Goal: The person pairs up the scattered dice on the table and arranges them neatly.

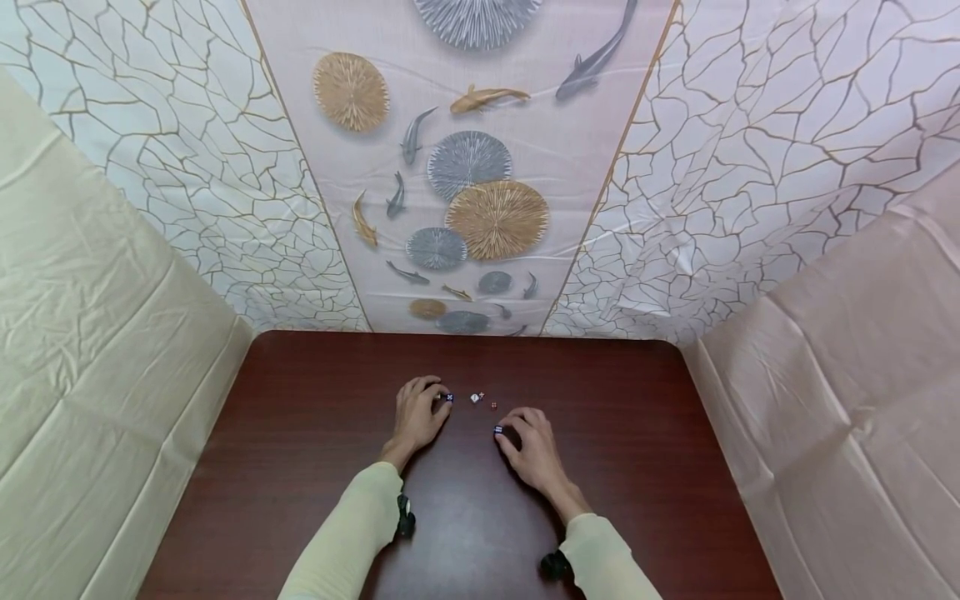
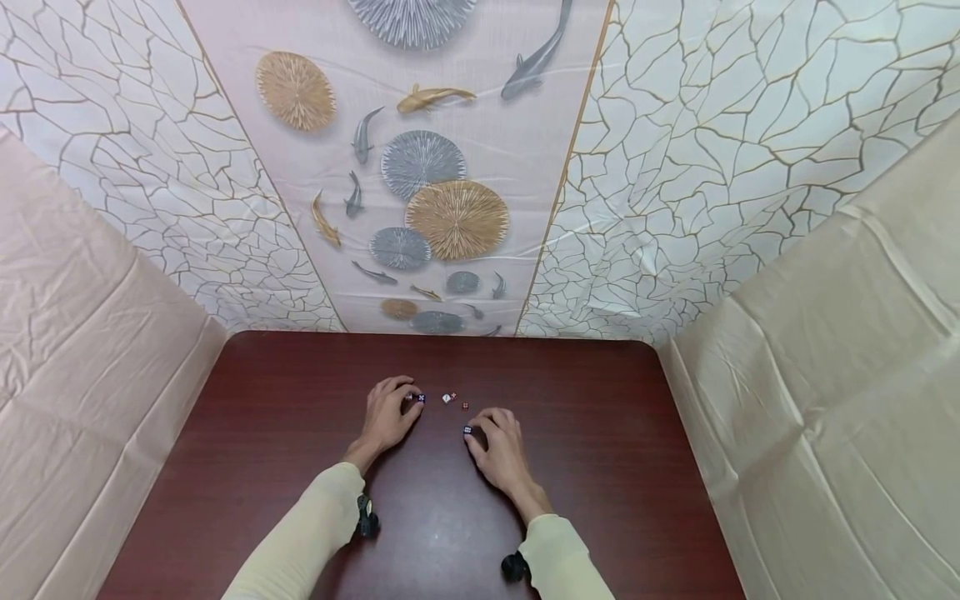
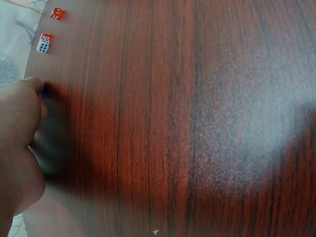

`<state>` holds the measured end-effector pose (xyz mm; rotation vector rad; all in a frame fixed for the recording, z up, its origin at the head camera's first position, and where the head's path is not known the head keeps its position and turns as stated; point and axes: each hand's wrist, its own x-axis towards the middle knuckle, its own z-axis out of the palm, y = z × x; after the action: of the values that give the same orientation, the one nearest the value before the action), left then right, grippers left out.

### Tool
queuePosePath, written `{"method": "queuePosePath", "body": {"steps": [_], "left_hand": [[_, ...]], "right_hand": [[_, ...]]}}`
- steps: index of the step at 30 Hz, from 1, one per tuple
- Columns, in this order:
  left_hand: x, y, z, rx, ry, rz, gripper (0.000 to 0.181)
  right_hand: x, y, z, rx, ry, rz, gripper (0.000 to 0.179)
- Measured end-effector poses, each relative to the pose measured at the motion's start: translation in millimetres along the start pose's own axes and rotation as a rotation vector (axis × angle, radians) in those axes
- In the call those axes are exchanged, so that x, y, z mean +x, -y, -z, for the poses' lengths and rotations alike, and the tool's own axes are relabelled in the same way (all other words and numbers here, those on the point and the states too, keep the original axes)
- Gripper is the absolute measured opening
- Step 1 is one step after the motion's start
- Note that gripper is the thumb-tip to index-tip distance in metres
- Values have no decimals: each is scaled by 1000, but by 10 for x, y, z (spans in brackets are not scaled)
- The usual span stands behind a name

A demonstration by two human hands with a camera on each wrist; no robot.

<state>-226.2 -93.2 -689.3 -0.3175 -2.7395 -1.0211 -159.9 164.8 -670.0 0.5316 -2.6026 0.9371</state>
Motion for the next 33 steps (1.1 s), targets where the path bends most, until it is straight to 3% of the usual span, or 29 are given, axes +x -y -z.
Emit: {"method": "queuePosePath", "body": {"steps": [7,12,27,33], "left_hand": [[5,-1,22,7,35,17,16],[-2,6,19,5,31,10,16],[-13,17,11,-1,24,10,16],[-6,9,15,-3,16,5,15]], "right_hand": [[-79,67,-50,-13,33,64,16],[-122,90,-80,9,70,51,15],[-190,32,-218,1,81,63,15],[-208,18,-226,47,100,34,16]]}}
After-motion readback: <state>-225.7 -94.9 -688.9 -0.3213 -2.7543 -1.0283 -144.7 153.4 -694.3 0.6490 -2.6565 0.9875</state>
